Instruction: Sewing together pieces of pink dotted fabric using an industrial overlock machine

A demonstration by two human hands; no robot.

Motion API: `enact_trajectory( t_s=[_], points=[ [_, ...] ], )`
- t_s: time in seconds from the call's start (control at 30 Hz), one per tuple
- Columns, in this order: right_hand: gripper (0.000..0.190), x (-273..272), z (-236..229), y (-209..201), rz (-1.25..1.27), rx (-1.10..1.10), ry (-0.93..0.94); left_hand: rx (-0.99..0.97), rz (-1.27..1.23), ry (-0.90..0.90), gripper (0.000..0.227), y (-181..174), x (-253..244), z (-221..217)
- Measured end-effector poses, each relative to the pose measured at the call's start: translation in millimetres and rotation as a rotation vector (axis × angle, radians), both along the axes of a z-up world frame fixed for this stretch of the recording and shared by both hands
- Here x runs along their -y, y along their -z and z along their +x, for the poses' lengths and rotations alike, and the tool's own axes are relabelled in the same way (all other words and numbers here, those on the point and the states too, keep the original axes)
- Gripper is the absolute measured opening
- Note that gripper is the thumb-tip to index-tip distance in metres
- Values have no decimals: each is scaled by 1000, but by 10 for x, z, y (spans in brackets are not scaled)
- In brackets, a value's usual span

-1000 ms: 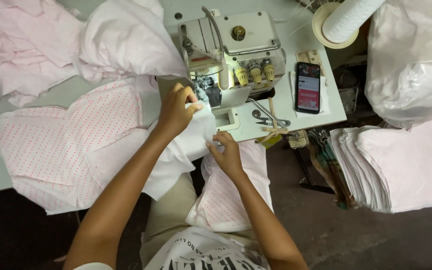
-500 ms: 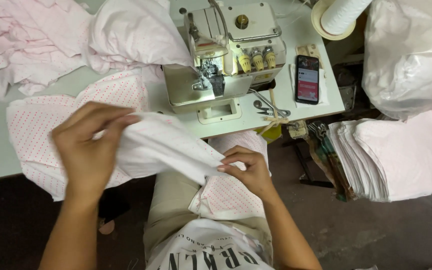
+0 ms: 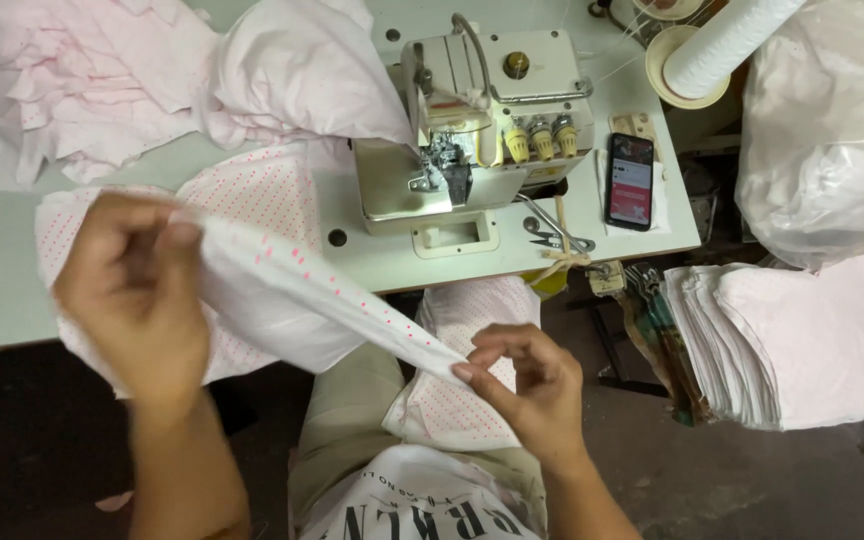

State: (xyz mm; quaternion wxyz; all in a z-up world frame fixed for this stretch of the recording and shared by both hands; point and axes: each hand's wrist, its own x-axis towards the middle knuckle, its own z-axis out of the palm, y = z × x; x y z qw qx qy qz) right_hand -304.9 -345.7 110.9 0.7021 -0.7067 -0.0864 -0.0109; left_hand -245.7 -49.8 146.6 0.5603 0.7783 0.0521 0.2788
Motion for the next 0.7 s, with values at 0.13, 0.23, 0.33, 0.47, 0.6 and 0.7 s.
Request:
enact_trajectory(
  t_s=[0.13,0.23,0.33,0.47,0.6,0.7],
  points=[
    [24,-4,165,455,-88,-11,266,185,-41,272,12,856,468,1298],
    [31,148,441,1356,-270,-285,314,85,269,381,11,1818,624,1861],
    [38,240,783,1750,-434,-369,267,85,704,294,8,1895,759,1910],
    [45,5,1326,1846,-364,-203,211,-17,856,199,10,1962,911,1750],
    [24,-167,1420,2027,-146,-321,117,257,678,298,10,2208,1007,1415],
    [14,-154,1325,1826,25,-382,190,293,735,259,31,2024,1147,1223]
  ],
)
